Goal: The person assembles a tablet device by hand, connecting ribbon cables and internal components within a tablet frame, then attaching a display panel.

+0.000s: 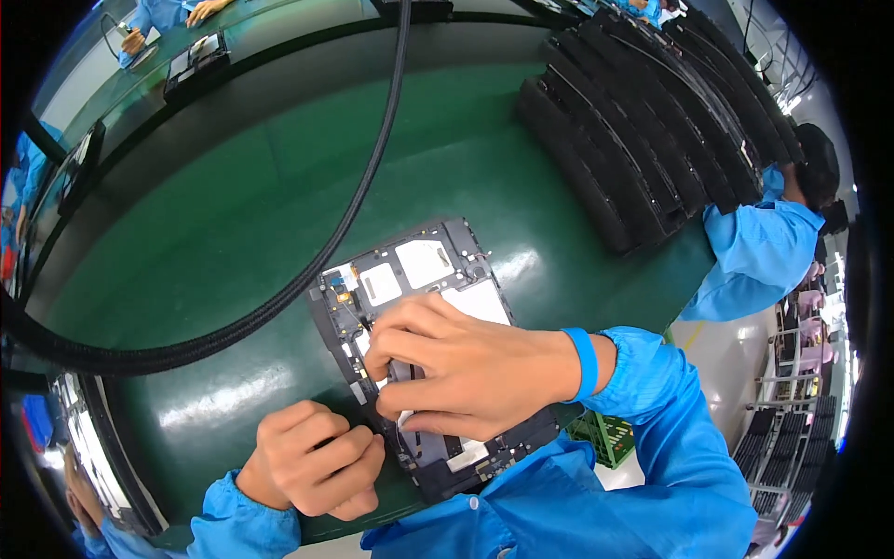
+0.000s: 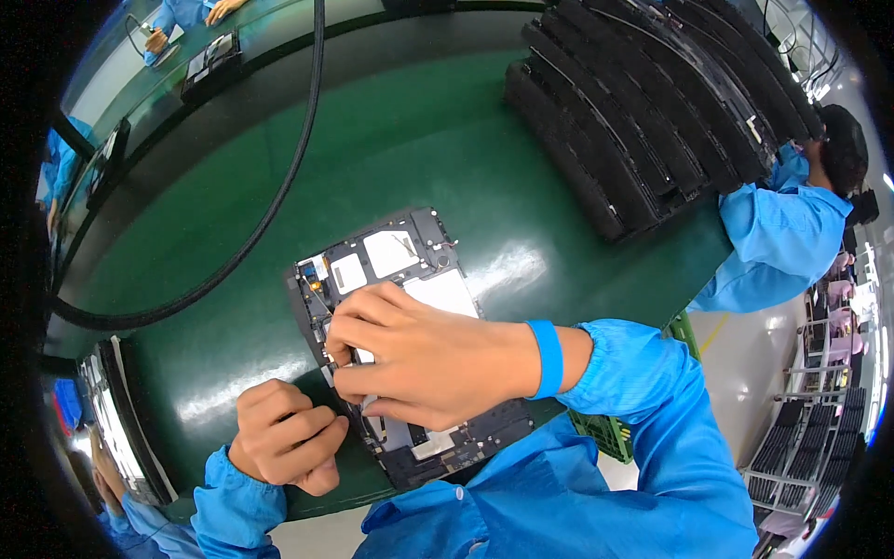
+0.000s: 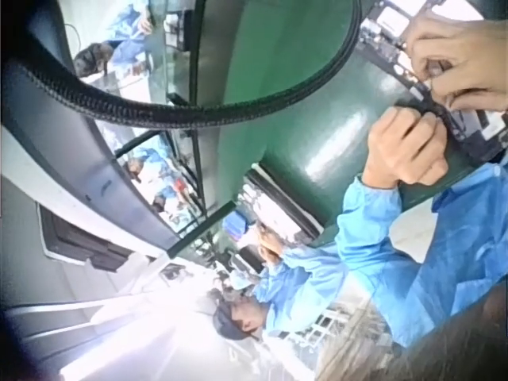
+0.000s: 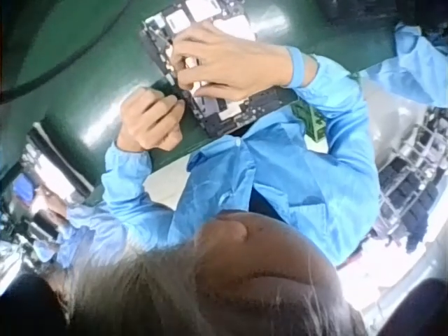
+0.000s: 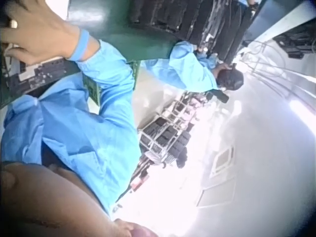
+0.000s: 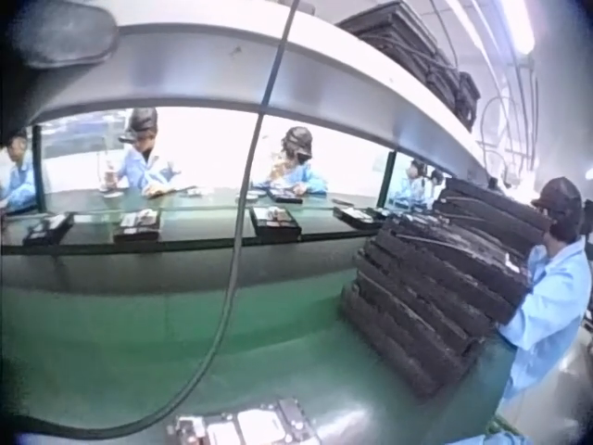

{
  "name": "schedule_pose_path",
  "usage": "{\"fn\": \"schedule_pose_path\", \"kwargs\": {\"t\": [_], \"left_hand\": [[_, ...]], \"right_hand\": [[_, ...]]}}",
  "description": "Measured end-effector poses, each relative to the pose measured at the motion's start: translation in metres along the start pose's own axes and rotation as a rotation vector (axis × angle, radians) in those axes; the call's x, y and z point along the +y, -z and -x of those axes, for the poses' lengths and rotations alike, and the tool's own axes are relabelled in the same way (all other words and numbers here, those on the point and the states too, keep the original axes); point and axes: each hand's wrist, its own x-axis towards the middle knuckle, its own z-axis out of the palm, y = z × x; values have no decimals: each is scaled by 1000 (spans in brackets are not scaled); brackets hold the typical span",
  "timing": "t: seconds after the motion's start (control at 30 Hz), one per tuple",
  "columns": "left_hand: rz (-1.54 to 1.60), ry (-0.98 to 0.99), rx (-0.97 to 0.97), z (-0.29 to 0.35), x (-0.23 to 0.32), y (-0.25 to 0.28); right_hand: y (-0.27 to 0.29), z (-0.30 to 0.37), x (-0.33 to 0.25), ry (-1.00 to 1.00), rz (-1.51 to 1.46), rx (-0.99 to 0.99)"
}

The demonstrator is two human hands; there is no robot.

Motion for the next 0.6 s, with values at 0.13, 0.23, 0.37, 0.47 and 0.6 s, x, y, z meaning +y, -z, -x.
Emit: {"fn": "schedule_pose_path", "kwargs": {"t": [0.13,0.23,0.37,0.47,0.6], "left_hand": [[11,-25,9,-7,1,-1],[25,-48,-87,-9,4,1],[8,-63,-51,-6,7,1],[20,-53,-98,-8,8,8],[36,-56,-105,-5,8,8]], "right_hand": [[-5,3,-1,-27,84,44],[-1,5,0,1,108,24],[-6,2,5,28,106,43],[-6,-1,2,94,232,55],[-14,-1,3,112,312,137]]}}
